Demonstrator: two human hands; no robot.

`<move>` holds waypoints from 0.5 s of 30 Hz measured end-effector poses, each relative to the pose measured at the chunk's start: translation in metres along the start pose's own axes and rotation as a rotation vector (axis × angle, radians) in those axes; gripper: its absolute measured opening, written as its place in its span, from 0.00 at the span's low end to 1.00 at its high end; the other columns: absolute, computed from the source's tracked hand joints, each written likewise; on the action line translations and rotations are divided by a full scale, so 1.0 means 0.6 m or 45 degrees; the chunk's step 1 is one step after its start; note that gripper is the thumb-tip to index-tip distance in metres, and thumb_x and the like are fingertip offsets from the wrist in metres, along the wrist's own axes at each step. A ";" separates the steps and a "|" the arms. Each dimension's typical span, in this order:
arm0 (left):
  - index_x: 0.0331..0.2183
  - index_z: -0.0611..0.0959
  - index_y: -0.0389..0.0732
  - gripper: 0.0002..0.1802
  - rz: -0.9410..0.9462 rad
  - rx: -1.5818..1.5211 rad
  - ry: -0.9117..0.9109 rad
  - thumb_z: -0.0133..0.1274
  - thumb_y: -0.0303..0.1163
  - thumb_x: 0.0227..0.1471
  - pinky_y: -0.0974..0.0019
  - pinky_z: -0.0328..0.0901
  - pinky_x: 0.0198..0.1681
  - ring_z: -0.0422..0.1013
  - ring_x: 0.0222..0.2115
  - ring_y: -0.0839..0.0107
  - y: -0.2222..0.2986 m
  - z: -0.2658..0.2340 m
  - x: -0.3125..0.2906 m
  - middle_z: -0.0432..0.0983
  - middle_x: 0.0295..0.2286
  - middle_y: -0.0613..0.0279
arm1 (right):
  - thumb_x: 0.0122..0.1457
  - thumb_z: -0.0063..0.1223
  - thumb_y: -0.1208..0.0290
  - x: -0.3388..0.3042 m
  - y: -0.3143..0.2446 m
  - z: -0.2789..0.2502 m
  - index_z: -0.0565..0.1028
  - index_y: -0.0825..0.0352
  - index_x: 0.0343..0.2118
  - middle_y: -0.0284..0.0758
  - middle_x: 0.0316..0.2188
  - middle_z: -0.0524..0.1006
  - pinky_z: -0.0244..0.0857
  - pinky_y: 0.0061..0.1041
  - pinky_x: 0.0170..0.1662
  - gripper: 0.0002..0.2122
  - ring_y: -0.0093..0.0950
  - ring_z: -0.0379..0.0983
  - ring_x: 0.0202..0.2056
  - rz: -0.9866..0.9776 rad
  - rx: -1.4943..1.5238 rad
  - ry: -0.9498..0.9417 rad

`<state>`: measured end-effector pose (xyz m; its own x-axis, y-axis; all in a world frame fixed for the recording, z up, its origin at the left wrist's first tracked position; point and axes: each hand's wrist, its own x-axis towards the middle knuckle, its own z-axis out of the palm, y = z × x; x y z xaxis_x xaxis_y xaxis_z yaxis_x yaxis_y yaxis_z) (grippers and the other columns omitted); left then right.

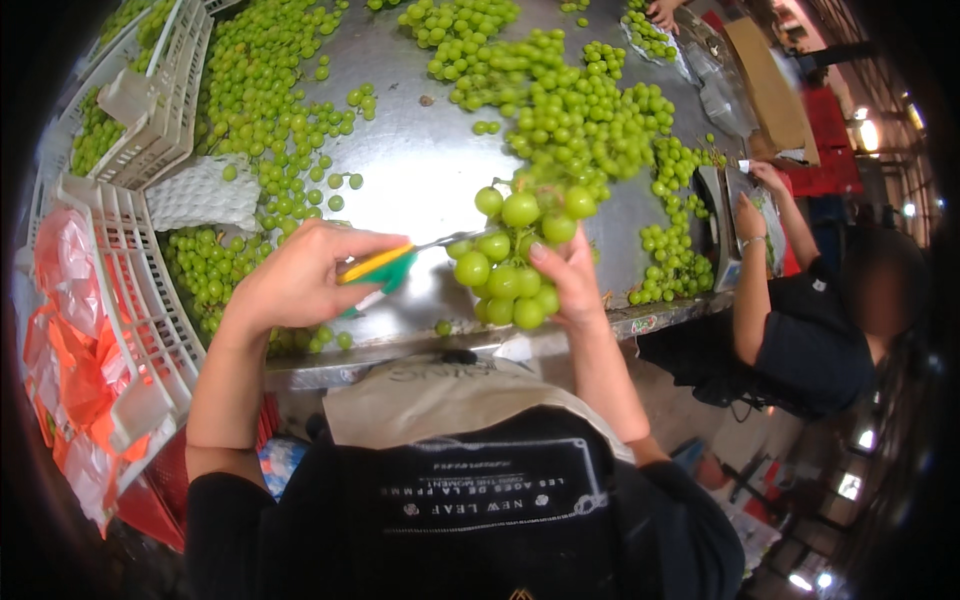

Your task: The person sorts and trims clusters of green grapes by hand and using shears at a stainless steel table, placing the clusters into plastic-lined crates.

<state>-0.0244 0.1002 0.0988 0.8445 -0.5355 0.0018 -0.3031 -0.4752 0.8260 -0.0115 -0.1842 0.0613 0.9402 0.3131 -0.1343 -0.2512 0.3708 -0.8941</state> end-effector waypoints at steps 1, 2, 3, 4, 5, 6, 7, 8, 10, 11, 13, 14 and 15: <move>0.43 0.78 0.43 0.27 -0.035 0.013 -0.031 0.57 0.24 0.35 0.72 0.64 0.26 0.72 0.22 0.73 -0.001 -0.002 0.000 0.77 0.27 0.56 | 0.48 0.55 0.75 -0.001 0.000 -0.001 0.52 0.68 0.57 0.39 0.51 0.63 0.57 0.30 0.53 0.33 0.30 0.61 0.51 -0.005 -0.010 -0.005; 0.44 0.78 0.43 0.27 -0.071 0.027 -0.062 0.57 0.23 0.35 0.73 0.64 0.26 0.72 0.22 0.74 -0.002 -0.004 -0.002 0.78 0.27 0.57 | 0.48 0.55 0.75 -0.002 0.000 -0.001 0.52 0.68 0.57 0.39 0.51 0.63 0.57 0.30 0.53 0.33 0.30 0.61 0.51 -0.010 -0.019 -0.010; 0.44 0.77 0.42 0.27 -0.059 -0.043 -0.016 0.57 0.23 0.35 0.73 0.64 0.27 0.72 0.23 0.74 -0.003 -0.003 -0.004 0.78 0.28 0.57 | 0.48 0.55 0.75 -0.003 0.000 -0.002 0.52 0.68 0.57 0.39 0.51 0.63 0.57 0.30 0.53 0.33 0.30 0.61 0.51 -0.015 -0.028 -0.015; 0.44 0.77 0.42 0.27 -0.046 -0.116 0.029 0.56 0.22 0.35 0.73 0.65 0.27 0.72 0.24 0.75 -0.007 -0.001 -0.006 0.78 0.28 0.58 | 0.48 0.55 0.75 -0.003 0.000 -0.003 0.52 0.68 0.57 0.39 0.51 0.63 0.57 0.30 0.53 0.33 0.30 0.61 0.51 -0.015 -0.041 -0.017; 0.44 0.77 0.42 0.27 -0.034 -0.189 0.074 0.56 0.22 0.36 0.73 0.65 0.27 0.72 0.24 0.75 -0.010 0.000 -0.009 0.78 0.29 0.58 | 0.48 0.55 0.75 -0.003 0.001 -0.005 0.53 0.68 0.56 0.39 0.51 0.63 0.57 0.30 0.53 0.33 0.30 0.61 0.51 -0.015 -0.053 -0.020; 0.44 0.77 0.42 0.26 -0.032 -0.212 0.118 0.56 0.21 0.36 0.73 0.65 0.28 0.72 0.26 0.75 -0.010 -0.001 -0.011 0.78 0.30 0.59 | 0.47 0.55 0.75 -0.004 0.001 -0.006 0.53 0.68 0.56 0.38 0.50 0.63 0.57 0.30 0.53 0.33 0.30 0.62 0.51 -0.015 -0.065 -0.024; 0.44 0.77 0.41 0.26 -0.028 -0.235 0.161 0.55 0.21 0.36 0.73 0.66 0.29 0.72 0.27 0.75 -0.009 -0.004 -0.013 0.78 0.31 0.59 | 0.47 0.55 0.75 -0.004 0.000 -0.008 0.53 0.68 0.56 0.38 0.50 0.63 0.58 0.30 0.53 0.33 0.29 0.62 0.51 -0.015 -0.073 -0.049; 0.44 0.77 0.41 0.26 -0.024 -0.259 0.205 0.55 0.21 0.36 0.73 0.66 0.30 0.72 0.29 0.75 -0.007 -0.007 -0.014 0.78 0.32 0.59 | 0.47 0.55 0.75 -0.004 -0.001 -0.010 0.54 0.68 0.56 0.38 0.50 0.63 0.58 0.30 0.53 0.32 0.29 0.62 0.50 -0.016 -0.080 -0.074; 0.44 0.77 0.41 0.26 -0.049 -0.257 0.197 0.54 0.20 0.36 0.72 0.67 0.35 0.73 0.32 0.74 0.001 -0.013 -0.017 0.77 0.35 0.59 | 0.47 0.55 0.74 -0.005 -0.002 -0.015 0.54 0.68 0.56 0.38 0.50 0.64 0.58 0.30 0.53 0.32 0.29 0.63 0.50 0.006 -0.031 -0.145; 0.44 0.77 0.41 0.26 -0.051 -0.241 0.187 0.54 0.20 0.36 0.72 0.67 0.36 0.73 0.33 0.74 0.005 -0.015 -0.018 0.77 0.35 0.58 | 0.47 0.55 0.73 -0.005 -0.001 -0.019 0.54 0.68 0.56 0.38 0.50 0.64 0.59 0.30 0.52 0.32 0.29 0.63 0.49 0.029 0.026 -0.189; 0.45 0.76 0.40 0.27 -0.046 -0.253 0.198 0.55 0.20 0.37 0.72 0.67 0.36 0.72 0.34 0.74 0.005 -0.012 -0.019 0.77 0.36 0.58 | 0.48 0.54 0.72 -0.007 0.003 -0.026 0.54 0.67 0.56 0.38 0.50 0.64 0.60 0.30 0.51 0.32 0.30 0.64 0.49 0.092 0.168 -0.251; 0.45 0.76 0.40 0.26 -0.039 -0.281 0.218 0.54 0.20 0.38 0.72 0.67 0.36 0.72 0.34 0.74 -0.002 -0.007 -0.021 0.76 0.36 0.58 | 0.49 0.54 0.71 -0.009 0.006 -0.028 0.54 0.67 0.56 0.38 0.50 0.64 0.60 0.30 0.51 0.31 0.30 0.64 0.48 0.132 0.252 -0.267; 0.45 0.75 0.40 0.26 -0.030 -0.309 0.237 0.54 0.19 0.39 0.72 0.67 0.36 0.72 0.34 0.75 -0.012 0.000 -0.022 0.76 0.36 0.58 | 0.50 0.53 0.70 -0.010 0.009 -0.030 0.54 0.67 0.56 0.38 0.50 0.64 0.61 0.31 0.50 0.31 0.30 0.64 0.48 0.172 0.336 -0.283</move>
<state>-0.0332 0.1105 0.0929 0.9232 -0.3786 0.0654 -0.1868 -0.2937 0.9375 -0.0141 -0.2000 0.0497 0.8291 0.5458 -0.1215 -0.4473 0.5171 -0.7297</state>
